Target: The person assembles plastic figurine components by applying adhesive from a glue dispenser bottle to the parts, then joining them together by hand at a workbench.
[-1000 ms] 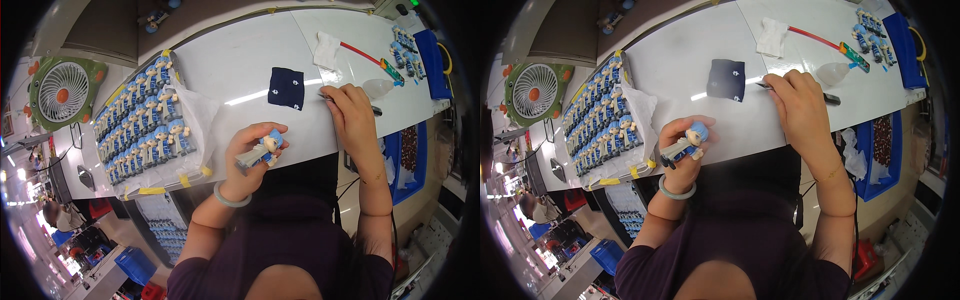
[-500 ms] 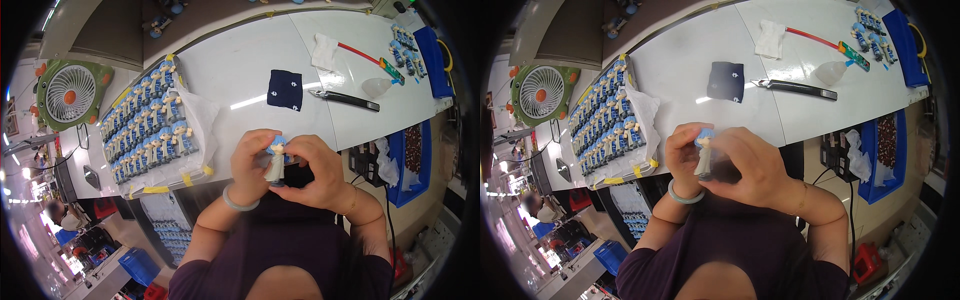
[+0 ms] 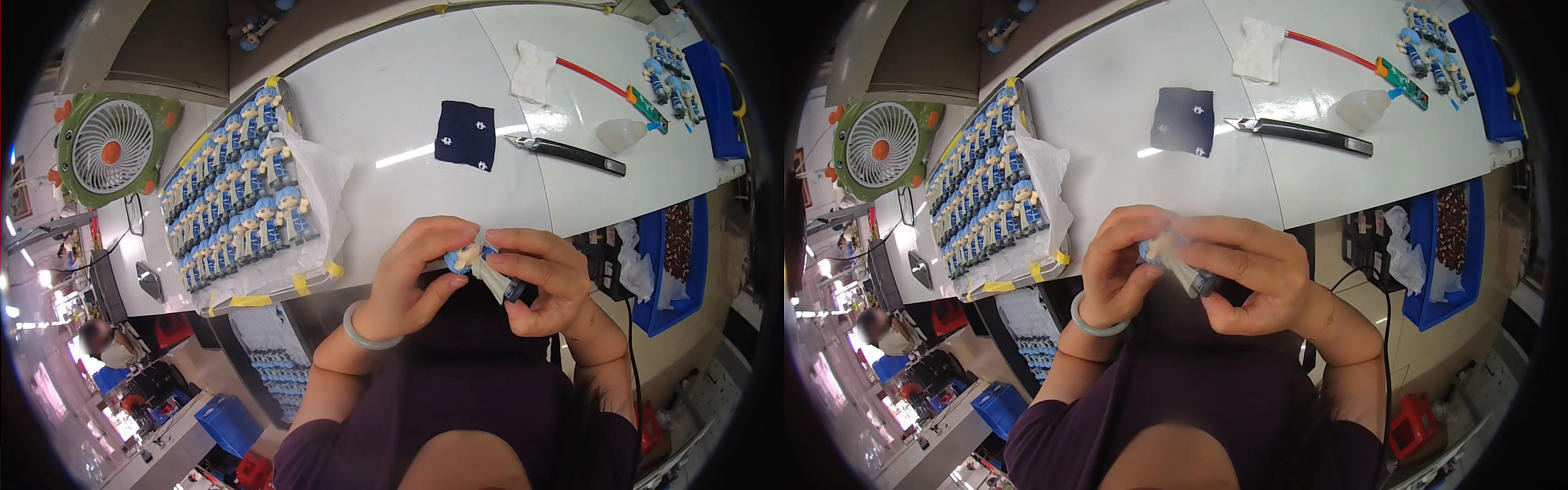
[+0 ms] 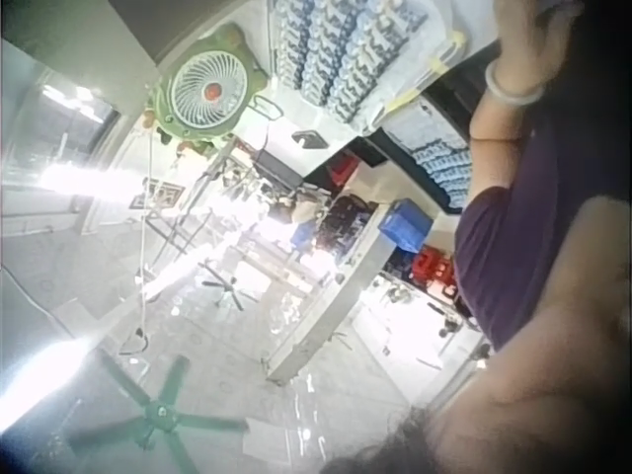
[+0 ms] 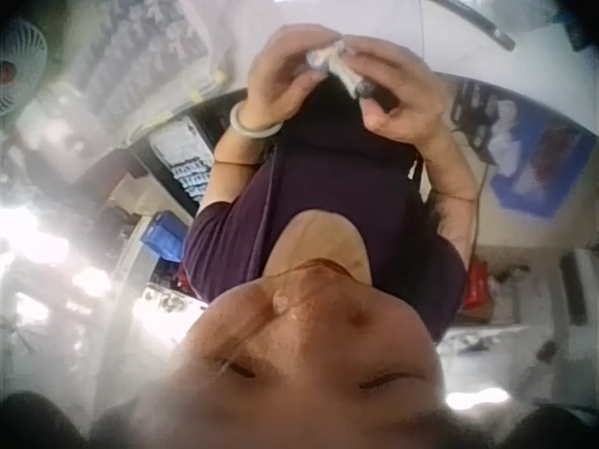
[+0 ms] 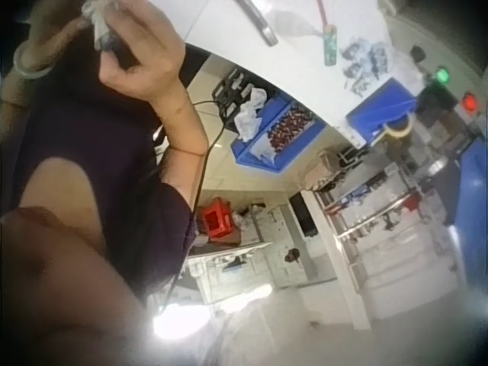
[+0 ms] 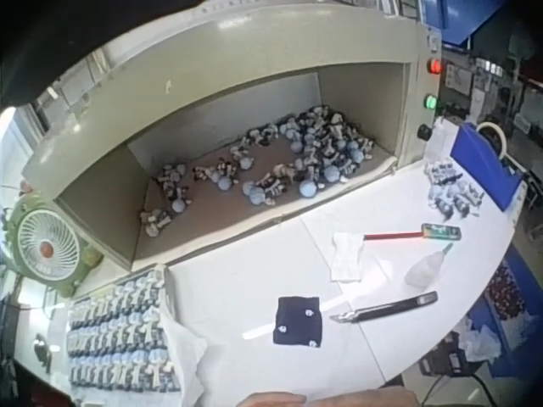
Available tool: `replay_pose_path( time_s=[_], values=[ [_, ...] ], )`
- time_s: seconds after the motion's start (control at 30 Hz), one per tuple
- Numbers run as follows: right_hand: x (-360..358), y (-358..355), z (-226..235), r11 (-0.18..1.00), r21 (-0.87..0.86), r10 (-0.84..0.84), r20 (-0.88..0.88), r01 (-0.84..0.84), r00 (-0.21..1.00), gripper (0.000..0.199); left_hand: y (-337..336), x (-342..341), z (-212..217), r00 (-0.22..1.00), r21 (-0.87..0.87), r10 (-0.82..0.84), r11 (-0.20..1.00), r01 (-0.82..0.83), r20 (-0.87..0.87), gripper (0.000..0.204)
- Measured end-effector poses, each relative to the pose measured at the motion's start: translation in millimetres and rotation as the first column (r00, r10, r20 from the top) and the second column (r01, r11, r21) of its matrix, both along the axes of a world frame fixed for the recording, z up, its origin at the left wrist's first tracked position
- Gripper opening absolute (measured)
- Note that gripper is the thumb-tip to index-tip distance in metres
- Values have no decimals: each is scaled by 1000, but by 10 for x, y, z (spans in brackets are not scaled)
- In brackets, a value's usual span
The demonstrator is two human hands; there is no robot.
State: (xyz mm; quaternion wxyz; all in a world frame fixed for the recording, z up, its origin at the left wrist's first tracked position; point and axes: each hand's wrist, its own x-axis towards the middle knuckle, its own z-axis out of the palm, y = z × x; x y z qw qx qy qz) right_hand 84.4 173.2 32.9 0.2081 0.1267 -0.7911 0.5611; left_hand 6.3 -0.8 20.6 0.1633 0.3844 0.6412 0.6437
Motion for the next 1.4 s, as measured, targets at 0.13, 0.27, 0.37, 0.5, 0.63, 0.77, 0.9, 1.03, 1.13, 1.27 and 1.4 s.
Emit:
replay_pose_path(
  time_s=[0.13,0.27,0.37,0.5,0.63,0.77,0.9,1.03,1.13,1.27,1.4],
  values=[
    [-1,13,-53,1000,-9,14,0,-14,1000,43,34,32,-14,996,-18,28,999,-29,-85,33],
    [4,8,-43,1000,25,10,6,-10,1000,41,58,52,-39,984,-14,78,997,-81,-158,31],
    [17,10,-89,995,95,-24,-62,30,998,41,50,52,-78,990,17,53,999,-51,-130,33],
    [96,-25,-131,979,201,-11,-143,40,990,42,83,53,-40,998,94,-37,995,31,59,34],
    [107,-167,-259,981,160,-58,-282,106,958,37,99,105,73,879,33,-72,997,64,472,40],
    [48,-189,-200,911,346,-90,-361,223,928,27,49,37,-70,801,172,-186,979,106,569,33],
    [128,153,-51,857,391,-198,-350,335,916,31,16,34,-59,764,122,-126,990,63,632,28],
    [172,422,-119,756,197,-506,-430,625,747,34,60,30,-44,814,103,-61,995,1,578,28],
    [275,315,-102,936,173,-256,-262,306,930,41,96,72,-91,857,159,-37,986,-54,514,27],
    [59,-204,-54,975,146,-140,-191,169,972,38,215,192,-82,918,34,165,981,-189,360,42],
    [-42,-59,58,972,186,-121,-128,143,984,29,175,177,-69,916,151,73,978,-143,395,37]
  ],
)
